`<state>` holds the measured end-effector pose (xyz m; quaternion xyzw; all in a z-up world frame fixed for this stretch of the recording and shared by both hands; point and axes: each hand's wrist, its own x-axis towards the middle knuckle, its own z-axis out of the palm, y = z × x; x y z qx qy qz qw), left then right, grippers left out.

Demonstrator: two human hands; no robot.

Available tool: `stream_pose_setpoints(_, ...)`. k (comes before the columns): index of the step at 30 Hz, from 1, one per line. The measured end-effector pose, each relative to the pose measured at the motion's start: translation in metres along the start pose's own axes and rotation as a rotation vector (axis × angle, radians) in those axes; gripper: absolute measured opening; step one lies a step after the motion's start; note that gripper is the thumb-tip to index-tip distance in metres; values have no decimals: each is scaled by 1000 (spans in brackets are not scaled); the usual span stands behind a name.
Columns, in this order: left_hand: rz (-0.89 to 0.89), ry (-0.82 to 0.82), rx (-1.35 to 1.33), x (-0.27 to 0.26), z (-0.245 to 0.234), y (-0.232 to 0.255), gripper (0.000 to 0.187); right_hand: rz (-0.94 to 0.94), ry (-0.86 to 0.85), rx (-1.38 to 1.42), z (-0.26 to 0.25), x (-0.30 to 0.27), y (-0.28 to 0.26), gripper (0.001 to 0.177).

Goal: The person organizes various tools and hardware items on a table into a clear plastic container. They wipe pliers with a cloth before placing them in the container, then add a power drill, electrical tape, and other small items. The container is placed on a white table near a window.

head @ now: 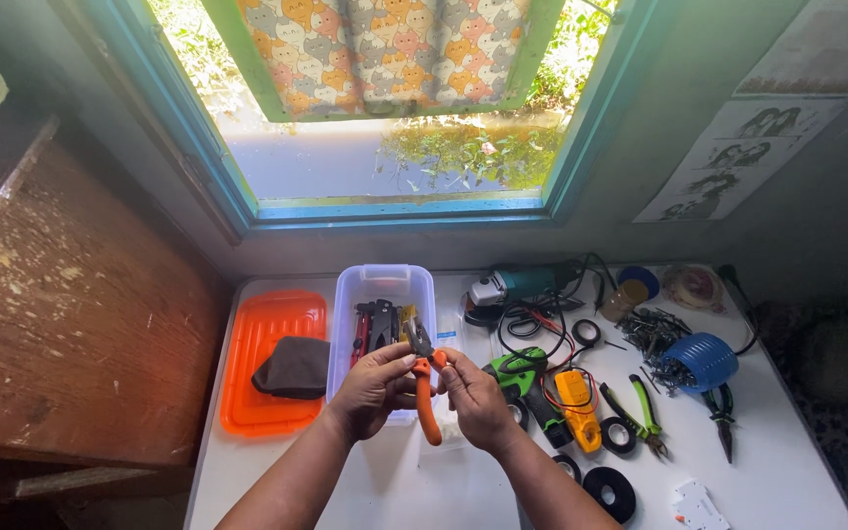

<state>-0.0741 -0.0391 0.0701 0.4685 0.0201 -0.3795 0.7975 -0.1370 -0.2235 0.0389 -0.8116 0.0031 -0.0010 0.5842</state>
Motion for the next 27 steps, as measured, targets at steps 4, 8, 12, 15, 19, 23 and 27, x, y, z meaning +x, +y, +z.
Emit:
stream_pose_setpoints(4, 10, -66, 33, 2, -5, -4, 38, 63, -89, 232, 2, 1, 10, 48)
stream_pose_setpoints(8, 36, 25, 82, 10, -11, -14, 28, 90, -211, 646, 5, -1, 14, 49)
stream_pose_setpoints(12, 54, -20, 12, 12, -9, -14, 20, 36, -256, 588, 2, -3, 14, 55)
stream_pose_setpoints(15, 69, 30, 115, 13, -11, -17, 30, 113, -233, 594, 3, -4, 23, 48)
stream_pose_setpoints(19, 70, 47, 171, 12, -9, -17, 20, 124, -229, 588, 3, -5, 22, 45)
stream_pose_setpoints(23, 5, 191, 41, 16, 0, -20, 11, 93, -227, 557, 7, -1, 19, 48)
stream_pose_setpoints(27, 29, 286, -82, 22, 6, -29, 16, 18, -211, 567, 11, 2, 23, 46)
